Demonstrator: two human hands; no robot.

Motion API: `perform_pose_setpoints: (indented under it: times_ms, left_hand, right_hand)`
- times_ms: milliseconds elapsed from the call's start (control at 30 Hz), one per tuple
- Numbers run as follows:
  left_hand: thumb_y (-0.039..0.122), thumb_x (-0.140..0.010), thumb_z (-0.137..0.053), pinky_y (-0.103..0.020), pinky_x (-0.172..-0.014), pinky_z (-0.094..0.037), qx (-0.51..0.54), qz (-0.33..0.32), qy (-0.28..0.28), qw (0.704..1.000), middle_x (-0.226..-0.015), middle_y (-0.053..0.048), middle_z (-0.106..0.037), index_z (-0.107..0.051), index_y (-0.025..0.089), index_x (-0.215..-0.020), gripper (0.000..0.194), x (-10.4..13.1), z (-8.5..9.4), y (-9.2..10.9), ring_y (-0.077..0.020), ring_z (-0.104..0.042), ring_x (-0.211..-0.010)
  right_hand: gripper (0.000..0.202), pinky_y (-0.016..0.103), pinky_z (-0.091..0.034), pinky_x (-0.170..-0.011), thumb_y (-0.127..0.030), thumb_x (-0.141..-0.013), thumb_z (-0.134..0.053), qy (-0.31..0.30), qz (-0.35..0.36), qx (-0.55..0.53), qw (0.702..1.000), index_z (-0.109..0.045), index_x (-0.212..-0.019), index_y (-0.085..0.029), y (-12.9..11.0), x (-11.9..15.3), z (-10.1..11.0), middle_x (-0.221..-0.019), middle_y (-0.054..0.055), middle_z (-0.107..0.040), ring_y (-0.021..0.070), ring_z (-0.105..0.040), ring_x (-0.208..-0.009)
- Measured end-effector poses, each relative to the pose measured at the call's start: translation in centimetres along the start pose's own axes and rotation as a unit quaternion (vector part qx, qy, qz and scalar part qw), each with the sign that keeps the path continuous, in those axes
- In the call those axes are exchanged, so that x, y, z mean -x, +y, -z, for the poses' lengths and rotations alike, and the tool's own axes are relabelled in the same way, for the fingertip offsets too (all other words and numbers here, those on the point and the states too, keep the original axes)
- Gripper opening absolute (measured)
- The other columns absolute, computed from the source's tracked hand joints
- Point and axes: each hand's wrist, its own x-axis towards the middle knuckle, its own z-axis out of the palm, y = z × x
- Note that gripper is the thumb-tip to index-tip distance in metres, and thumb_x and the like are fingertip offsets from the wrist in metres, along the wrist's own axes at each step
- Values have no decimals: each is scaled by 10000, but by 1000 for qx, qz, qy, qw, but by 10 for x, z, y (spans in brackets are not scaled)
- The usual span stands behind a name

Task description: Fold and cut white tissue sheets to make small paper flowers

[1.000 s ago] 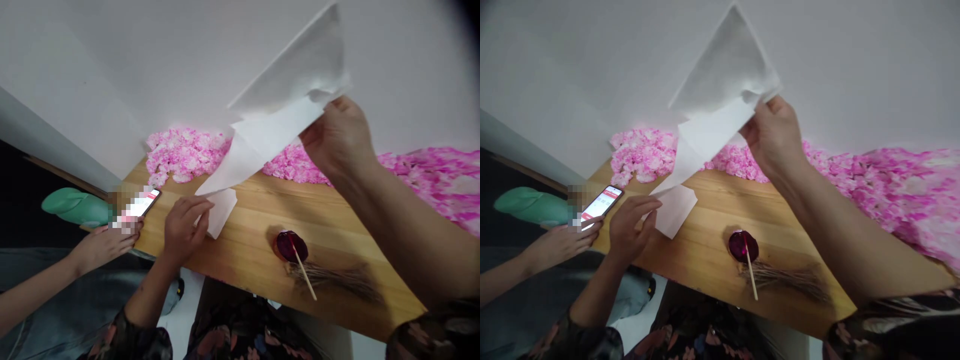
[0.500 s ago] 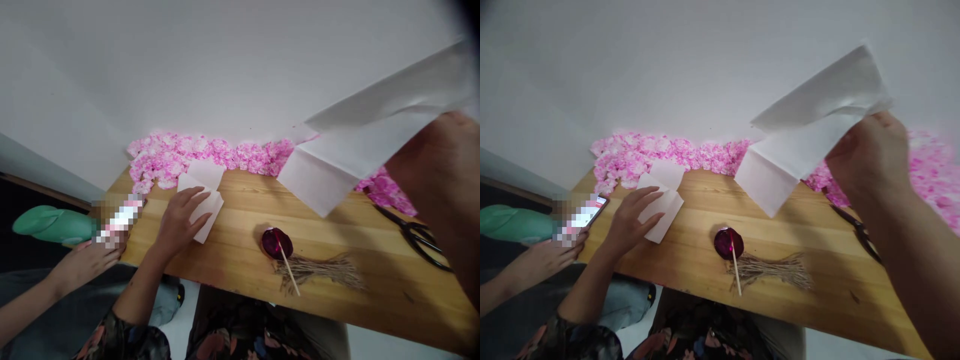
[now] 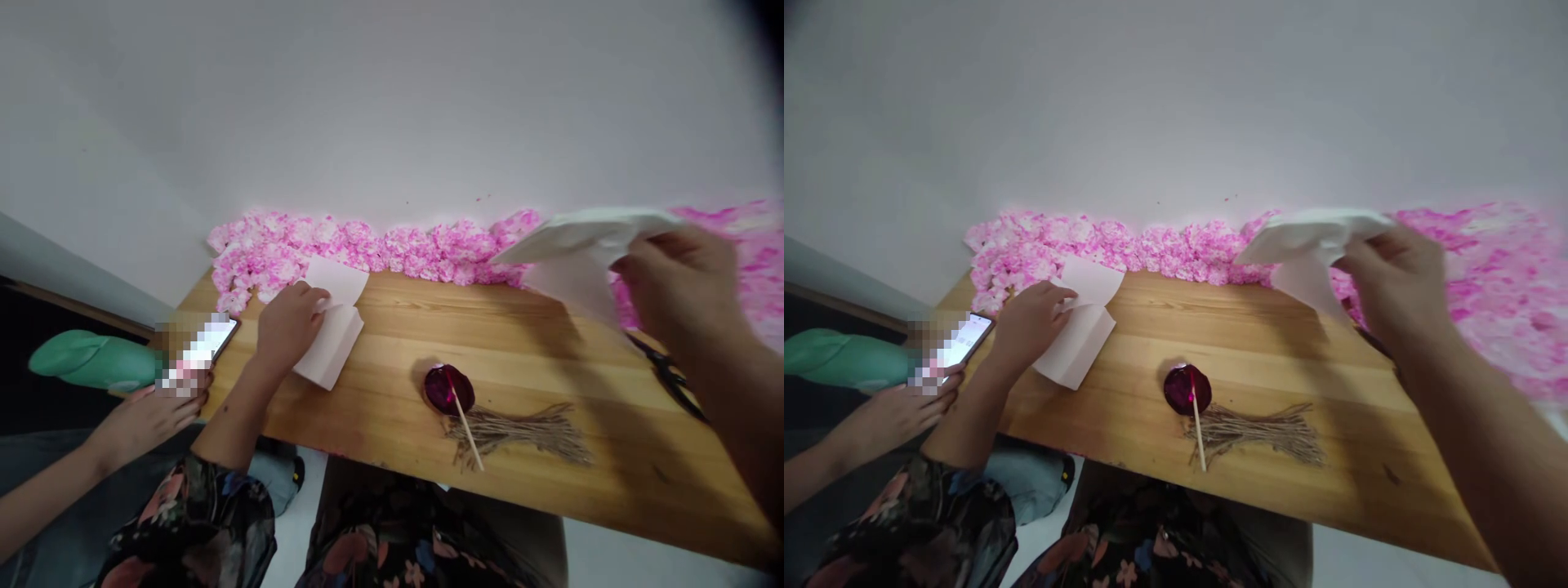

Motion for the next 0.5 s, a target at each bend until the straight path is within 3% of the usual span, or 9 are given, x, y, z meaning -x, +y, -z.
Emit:
perform_pose_setpoints:
  times_ms: [133, 200, 333, 433, 500]
  left_hand:
    - [209, -798, -541, -304, -671, -457, 84, 85, 64, 991, -826, -34, -674, -683, 197, -909, 181, 4, 2, -9, -189, -612, -743]
    - [217, -784, -539, -279, -661, -453, 137, 117, 96, 979, -808, -16, -666, -661, 184, -912, 180, 14, 4, -16, -159, -595, -704]
    - [241, -794, -524, -261, -685, -474, 200, 151, 125, 960, -770, 2, -629, -619, 182, -891, 148, 45, 0, -30, -146, -594, -718]
    - [242, -796, -530, -292, -748, -500, 196, 163, 113, 960, -851, -23, -649, -602, 186, -910, 146, 67, -6, -42, -173, -614, -799]
    - [247, -811, -533, -328, -827, -510, 190, 160, 94, 964, -960, -48, -658, -593, 189, -975, 184, 79, -8, -51, -198, -623, -899]
  right_hand:
    - [98, 355, -484, -736, -176, -738, -690, -92, -13, -69, 993, -704, -788, -259, 13, 16, -35, -811, 64, -705, 184, -640, -737]
    - [123, 370, -474, -820, -176, -749, -664, -136, 5, -93, 986, -687, -803, -284, 18, 23, -40, -887, 74, -712, 206, -653, -835]
    - [185, 433, -402, -1002, -159, -732, -632, -215, -8, -93, 972, -663, -787, -333, 38, 33, -25, -1145, 92, -698, 264, -602, -1159]
    - [182, 431, -410, -995, -197, -712, -668, -288, -45, -43, 956, -674, -752, -374, 60, 36, -7, -1250, 93, -650, 275, -548, -1253]
    - [138, 443, -430, -964, -254, -719, -673, -296, -45, 6, 954, -689, -732, -389, 69, 38, 5, -1228, 101, -661, 290, -570, -1225]
